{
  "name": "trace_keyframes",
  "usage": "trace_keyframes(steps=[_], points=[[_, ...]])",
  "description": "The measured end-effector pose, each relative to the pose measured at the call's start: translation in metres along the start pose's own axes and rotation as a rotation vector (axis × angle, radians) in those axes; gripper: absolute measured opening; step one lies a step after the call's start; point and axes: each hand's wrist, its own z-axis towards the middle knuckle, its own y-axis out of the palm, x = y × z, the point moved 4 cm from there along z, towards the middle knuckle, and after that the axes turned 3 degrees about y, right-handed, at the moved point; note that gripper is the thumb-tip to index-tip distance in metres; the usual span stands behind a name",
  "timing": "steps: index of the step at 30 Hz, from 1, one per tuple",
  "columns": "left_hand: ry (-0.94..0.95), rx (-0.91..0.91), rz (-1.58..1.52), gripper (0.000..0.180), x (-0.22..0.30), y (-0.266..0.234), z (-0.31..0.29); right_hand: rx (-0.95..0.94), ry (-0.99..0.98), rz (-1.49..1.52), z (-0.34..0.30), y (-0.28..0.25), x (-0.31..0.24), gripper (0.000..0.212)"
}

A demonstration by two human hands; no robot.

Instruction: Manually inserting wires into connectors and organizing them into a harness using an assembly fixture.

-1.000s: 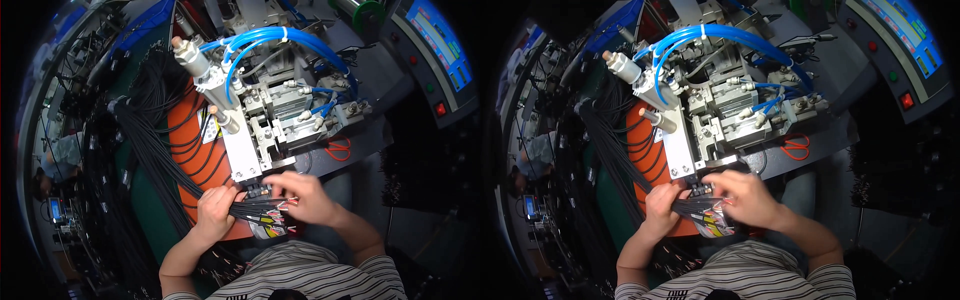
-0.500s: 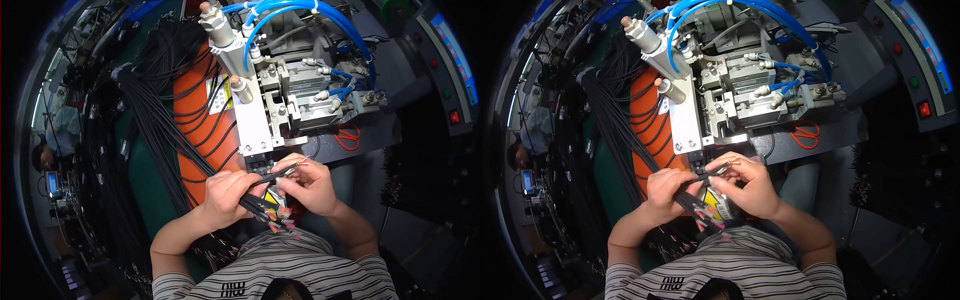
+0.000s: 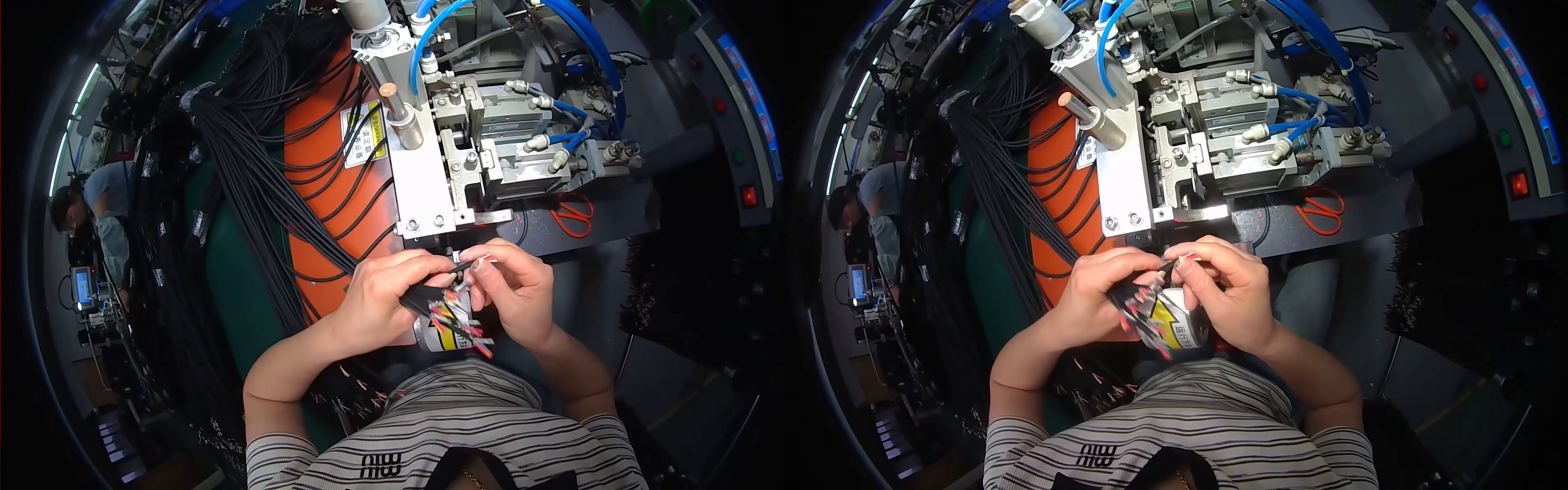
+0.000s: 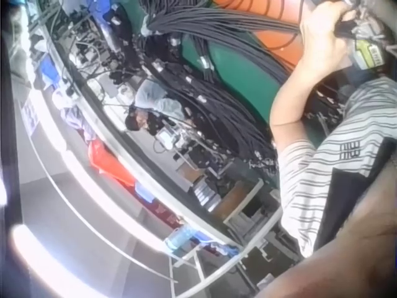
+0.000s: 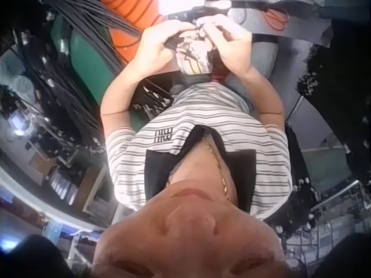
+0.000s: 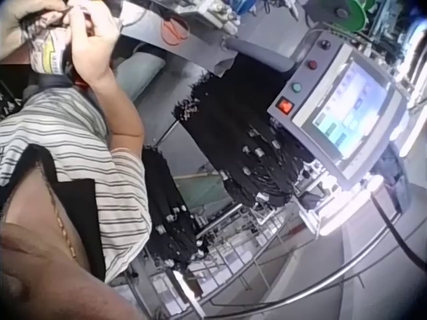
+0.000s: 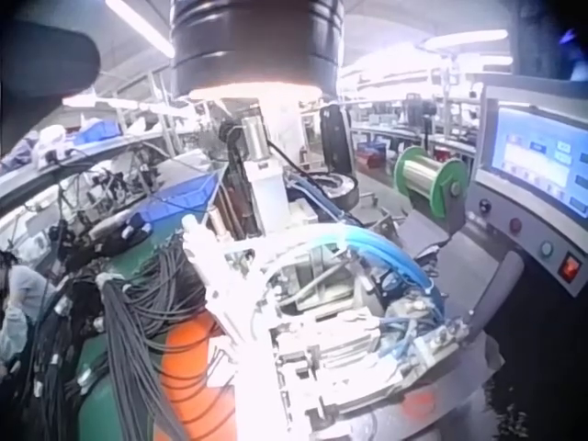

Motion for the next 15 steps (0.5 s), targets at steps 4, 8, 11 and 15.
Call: trace_keyframes(steps=[4, 8, 11, 15], points=[[0.159, 0.047, 0.15, 0.023, 0.003, -0.003, 0.003, -0.085, -0.058, -0.027, 0.0, -0.004, -0.001, 0.022], [0.457, 0.02, 0.604, 0.046, 0.022, -0.003, -0.004, -0.209, 0.454, 0.653, 0.006, -0.005, 0.019, 0.021], [0.359, -0.064, 0.572, 0.041, 0.024, -0.003, -0.004, -0.267, 0.513, 0.568, 0.009, -0.008, 0.021, 0.016], [0.051, -0.197, 0.057, 0.048, 0.009, -0.002, 0.002, -0.378, 0.312, 0.353, 0.008, -0.007, 0.014, 0.018]])
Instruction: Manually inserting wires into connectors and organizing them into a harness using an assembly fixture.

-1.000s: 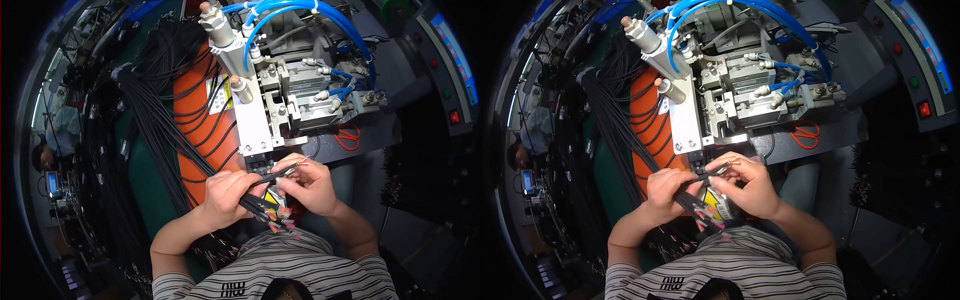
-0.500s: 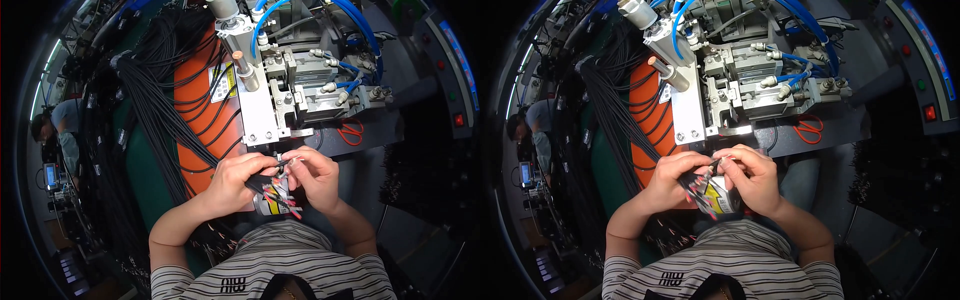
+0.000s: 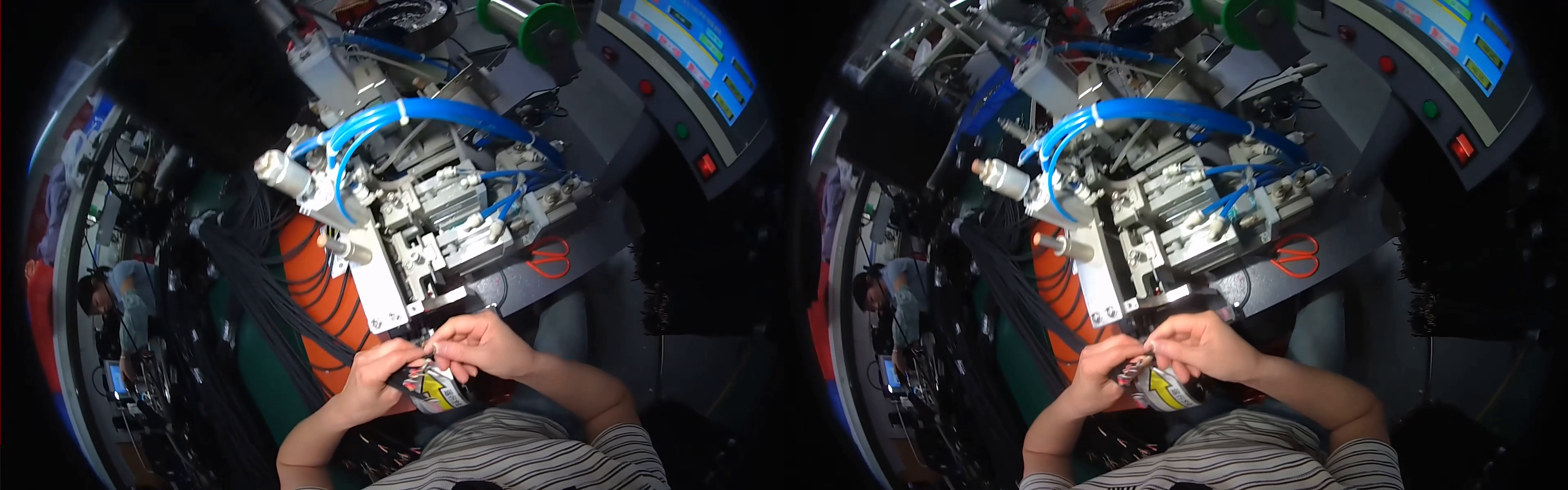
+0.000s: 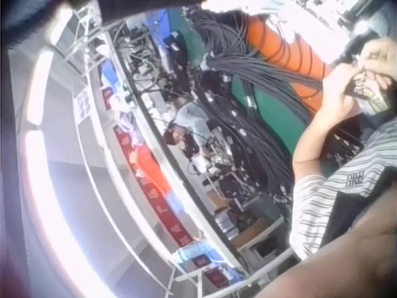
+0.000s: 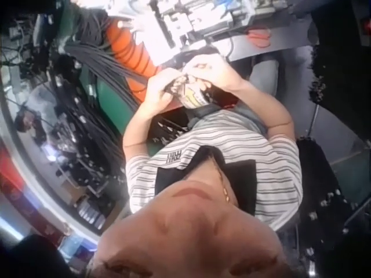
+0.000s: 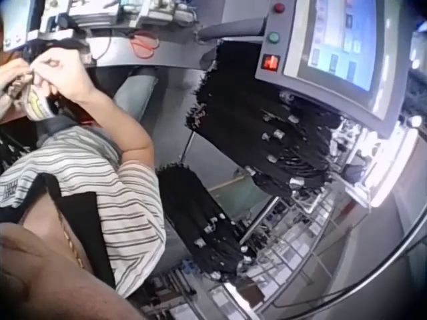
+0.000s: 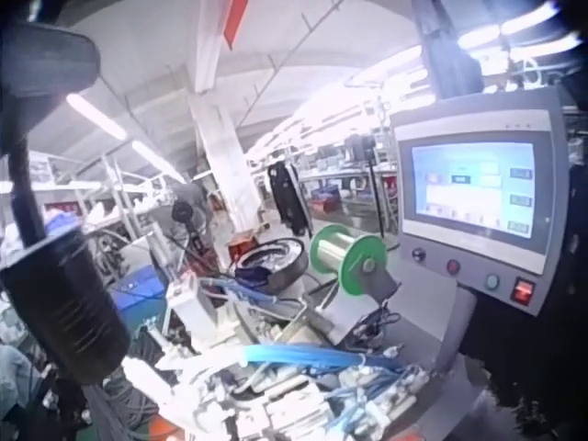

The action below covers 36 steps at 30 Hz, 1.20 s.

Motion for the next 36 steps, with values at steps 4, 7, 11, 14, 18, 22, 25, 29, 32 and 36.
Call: trace_keyframes(steps=[4, 7, 11, 14, 18, 22, 25, 29, 32, 36], points=[[0.215, 0.037, 0.344, 0.036, 0.004, 0.0, -0.001, -0.047, 0.031, 0.151, 0.0, -0.003, 0.006, 0.02], [0.316, 0.032, 0.594, 0.043, 0.007, 0.007, -0.004, -0.049, 0.103, 0.214, 0.002, -0.008, 0.014, 0.018], [0.319, 0.024, 0.647, 0.047, 0.007, 0.014, -0.001, -0.006, 0.074, 0.216, 0.002, -0.009, 0.02, 0.014], [0.294, 0.02, 0.65, 0.046, 0.007, 0.015, 0.001, -0.008, 0.049, 0.183, 0.002, -0.01, 0.022, 0.014], [0.264, 0.033, 0.646, 0.045, 0.008, 0.015, 0.0, -0.017, 0.103, 0.245, 0.001, -0.011, 0.024, 0.012], [0.244, 0.026, 0.65, 0.045, 0.007, 0.015, -0.001, 0.034, 0.131, 0.3, 0.003, -0.01, 0.025, 0.009], [0.215, 0.048, 0.596, 0.046, 0.007, 0.014, -0.002, 0.112, -0.034, 0.145, 0.007, -0.005, 0.02, 0.009], [0.105, 0.036, 0.515, 0.034, 0.003, 0.015, -0.001, 0.3, -0.505, -0.77, -0.003, 0.002, -0.003, 0.015], [0.115, 0.105, 0.42, 0.048, 0.002, 0.013, 0.0, 0.289, -0.442, -0.574, -0.002, 0.005, -0.004, 0.02], [0.174, 0.206, 0.395, 0.046, 0.006, 0.008, -0.001, 0.215, 0.014, 0.172, -0.001, 0.002, 0.013, 0.014]])
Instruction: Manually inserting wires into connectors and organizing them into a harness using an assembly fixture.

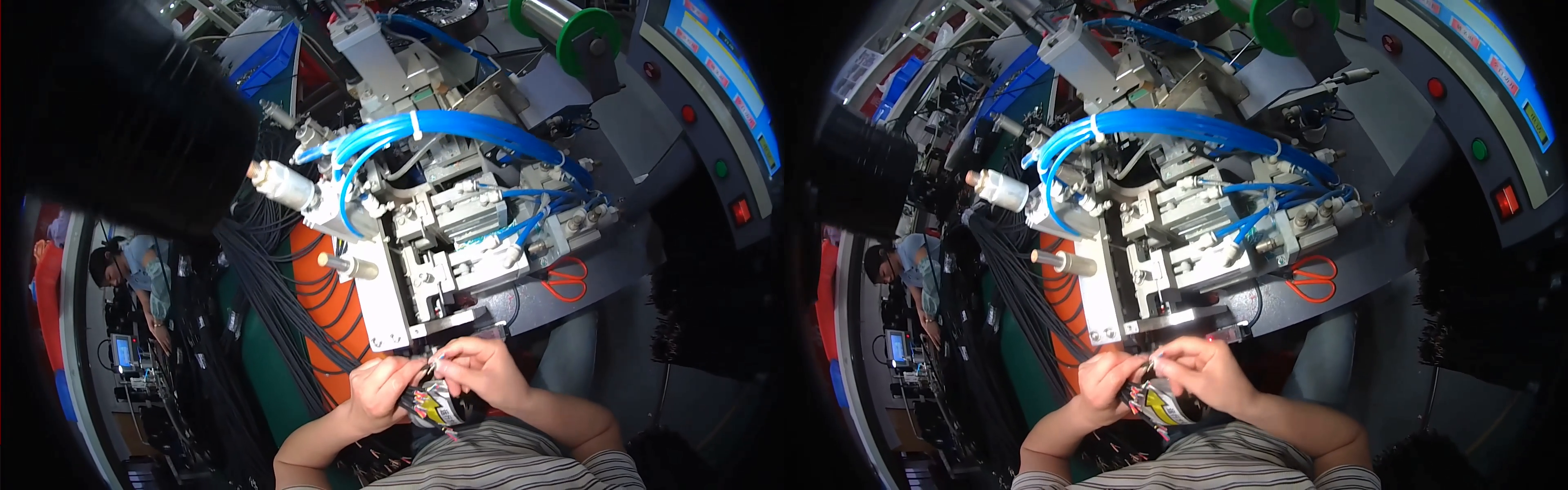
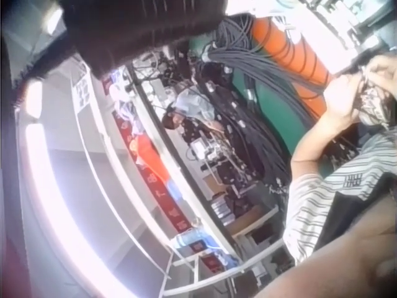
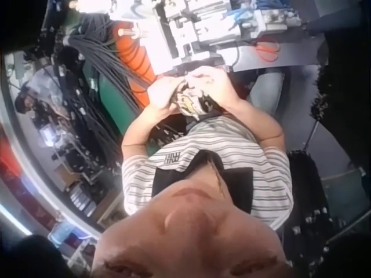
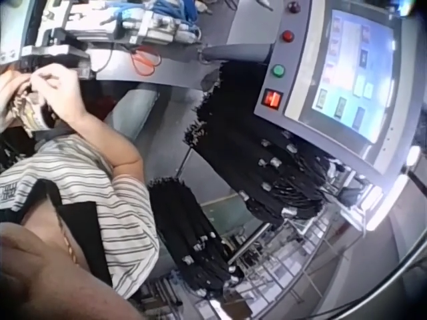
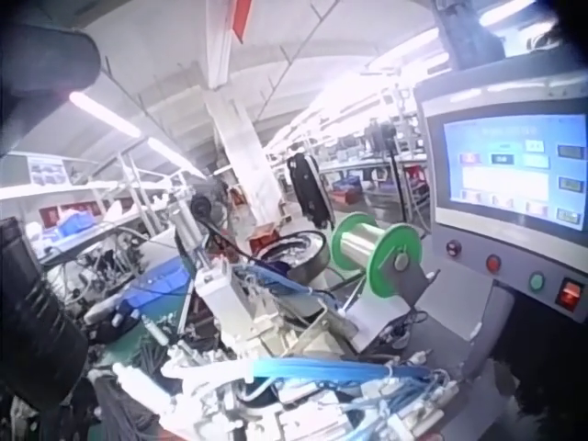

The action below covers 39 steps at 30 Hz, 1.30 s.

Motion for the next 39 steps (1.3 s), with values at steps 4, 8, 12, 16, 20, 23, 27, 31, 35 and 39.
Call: trace_keyframes(steps=[4, 8, 12, 16, 20, 23, 27, 31, 35, 39], points=[[-0.139, -0.178, -0.113, 0.041, -0.005, 0.004, -0.002, 0.03, -0.086, -0.068, 0.002, -0.003, 0.001, 0.012], [-0.144, -0.067, -0.163, 0.029, -0.008, 0.007, -0.004, 0.25, -1.049, -1.052, -0.012, 0.017, -0.017, 0.031], [-0.151, 0.035, -0.124, 0.016, -0.004, 0.008, -0.005, 0.24, -1.008, -1.045, -0.018, 0.026, -0.014, 0.03], [-0.037, 0.026, 0.007, 0.015, 0.004, 0.004, -0.004, 0.114, -0.426, -0.46, -0.011, 0.007, -0.009, 0.019], [0.031, -0.041, 0.097, 0.031, 0.008, 0.002, -0.008, 0.007, -0.203, -0.275, -0.007, 0.0, -0.008, 0.018], [0.026, -0.025, 0.072, 0.037, 0.006, 0.001, -0.012, -0.028, -0.101, -0.214, -0.006, -0.001, -0.009, 0.017], [-0.093, 0.01, -0.227, 0.036, -0.003, 0.003, -0.013, -0.109, -0.147, -0.3, -0.005, 0.002, -0.016, 0.019], [-0.15, 0.003, -0.43, 0.016, -0.012, 0.002, -0.01, -0.135, -0.195, -0.327, 0.0, 0.005, -0.018, 0.018], [-0.256, -0.139, -0.686, 0.011, -0.022, -0.001, -0.009, -0.162, -0.247, -0.422, 0.004, 0.008, -0.026, 0.015], [-0.364, -0.178, -0.685, 0.025, -0.021, 0.002, -0.009, -0.081, -0.483, -0.88, 0.004, 0.018, -0.039, 0.009]])
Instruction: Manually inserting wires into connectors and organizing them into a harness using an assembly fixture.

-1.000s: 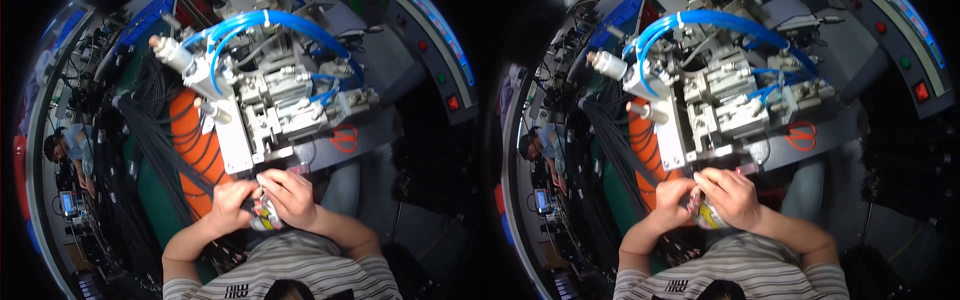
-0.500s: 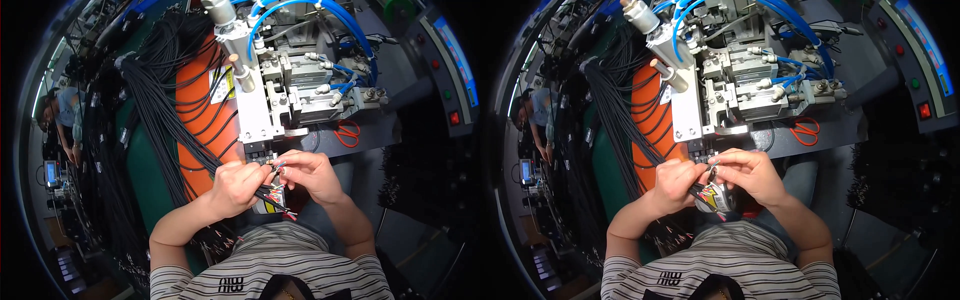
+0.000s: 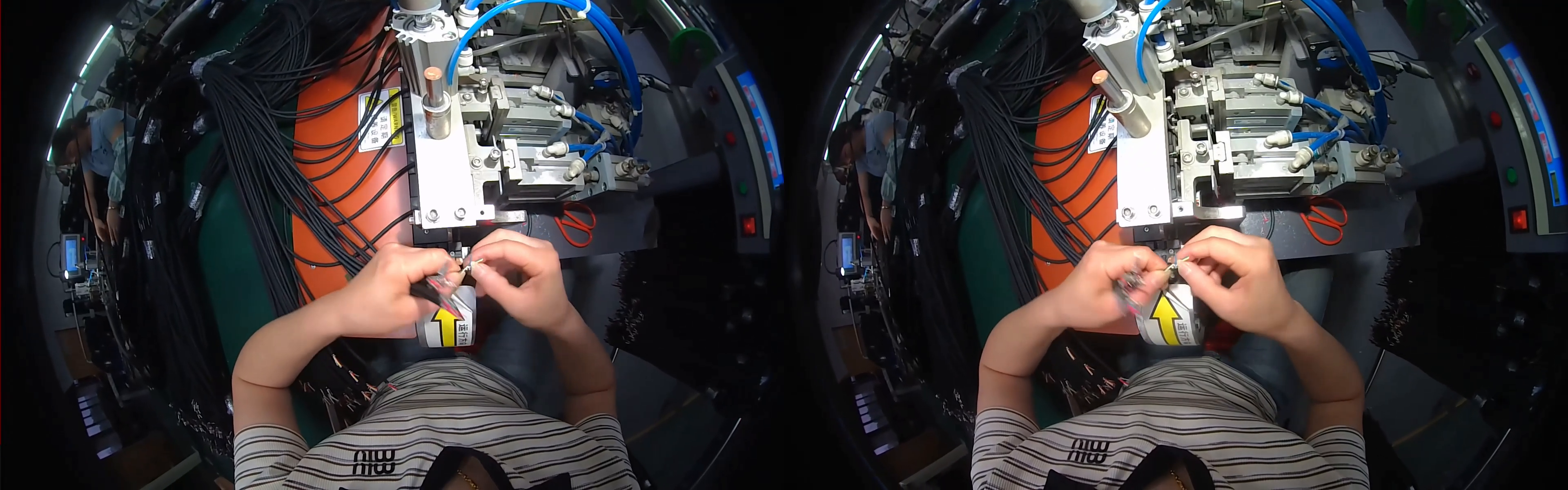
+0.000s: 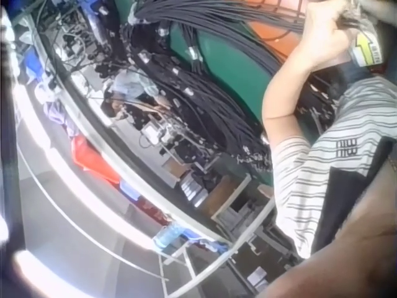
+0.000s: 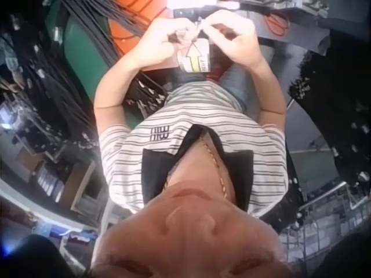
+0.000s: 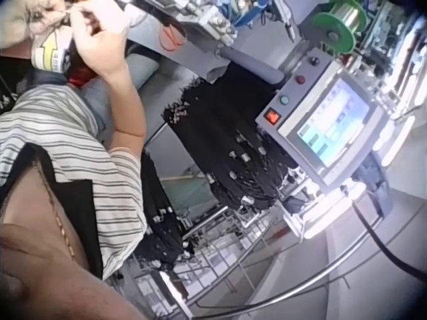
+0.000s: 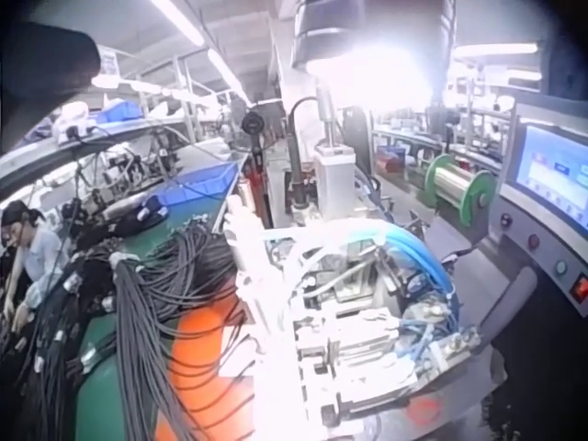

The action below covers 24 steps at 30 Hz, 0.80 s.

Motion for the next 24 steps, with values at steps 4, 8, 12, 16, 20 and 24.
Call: trace_keyframes(steps=[4, 8, 12, 16, 20, 24], points=[[0.274, 0.152, 0.744, 0.023, 0.017, 0.016, -0.006, 0.105, -0.186, -0.665, -0.006, 0.008, -0.018, 0.007], [0.253, 0.192, 0.812, 0.035, 0.016, 0.014, -0.011, 0.084, -0.12, -0.823, -0.003, 0.01, -0.012, 0.008], [0.228, 0.154, 0.763, 0.042, 0.013, 0.012, -0.012, 0.105, -0.094, -0.703, -0.003, 0.009, -0.006, 0.008], [0.225, 0.137, 0.768, 0.048, 0.011, 0.012, -0.009, 0.134, -0.116, -0.717, -0.005, 0.011, -0.004, 0.008], [0.284, 0.072, 0.887, 0.048, 0.016, 0.015, -0.008, 0.176, -0.154, -0.738, -0.004, 0.013, -0.006, 0.007], [0.293, 0.02, 0.982, 0.044, 0.022, 0.02, -0.004, 0.108, -0.156, -0.893, -0.003, 0.015, -0.013, 0.009]])
